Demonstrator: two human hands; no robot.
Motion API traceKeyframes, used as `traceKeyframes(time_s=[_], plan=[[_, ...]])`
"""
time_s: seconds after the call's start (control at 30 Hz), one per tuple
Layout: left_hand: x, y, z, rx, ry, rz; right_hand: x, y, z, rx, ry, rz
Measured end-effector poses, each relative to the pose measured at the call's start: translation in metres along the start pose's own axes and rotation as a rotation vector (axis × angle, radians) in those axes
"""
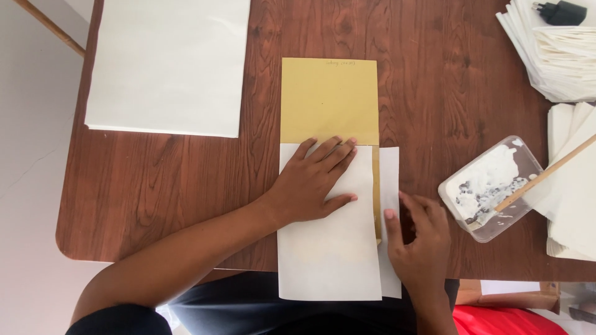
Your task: Folding a sheet of paper over a cardboard template and applying glue to the edges using a brush.
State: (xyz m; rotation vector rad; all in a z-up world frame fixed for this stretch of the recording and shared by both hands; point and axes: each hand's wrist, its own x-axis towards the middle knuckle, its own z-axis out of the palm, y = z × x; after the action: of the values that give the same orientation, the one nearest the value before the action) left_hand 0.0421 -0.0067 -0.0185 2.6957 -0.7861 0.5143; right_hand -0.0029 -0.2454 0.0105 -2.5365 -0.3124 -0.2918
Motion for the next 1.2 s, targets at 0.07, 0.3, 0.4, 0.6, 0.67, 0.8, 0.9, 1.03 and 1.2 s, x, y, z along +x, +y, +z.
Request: traceKeyframes(time_s=[0.07, 0.3, 0.4, 0.6, 0.67, 0.8, 0.9, 1.03, 1.2], plan=[[0.0, -0.001, 0.0, -0.021, -0.003, -0.008, 0.006, -0.013, -0.002, 0.035, -0.039, 0.05], [0.001, -0.006, -0.005, -0.148, 0.019, 0.051, 0.018, -0.023, 0.0, 0.089, -0.025, 0.086], [0.001, -0.004, -0.008, -0.155, 0.025, 0.053, 0.025, -0.035, -0.002, 0.025, -0.013, 0.125], [0.001, -0.002, -0.007, -0.128, 0.016, 0.051, 0.032, -0.038, 0.012, -0.207, -0.097, 0.035], [0.005, 0.0, -0.015, -0.159, -0.101, 0.008, 0.043, -0.056, 0.003, -0.168, -0.09, 0.023], [0.006, 0.003, -0.018, -0.19, -0.216, -0.043, 0.046, -0.063, 0.003, -0.091, -0.067, 0.069], [0.005, 0.004, -0.019, -0.202, -0.226, -0.034, 0.044, -0.057, 0.007, -0.071, -0.055, 0.075], [0.006, 0.005, -0.019, -0.205, -0.217, -0.042, 0.045, -0.054, 0.006, -0.053, -0.023, 0.093], [0.007, 0.005, -0.02, -0.203, -0.243, -0.055, 0.05, -0.056, 0.006, -0.078, -0.077, 0.083]])
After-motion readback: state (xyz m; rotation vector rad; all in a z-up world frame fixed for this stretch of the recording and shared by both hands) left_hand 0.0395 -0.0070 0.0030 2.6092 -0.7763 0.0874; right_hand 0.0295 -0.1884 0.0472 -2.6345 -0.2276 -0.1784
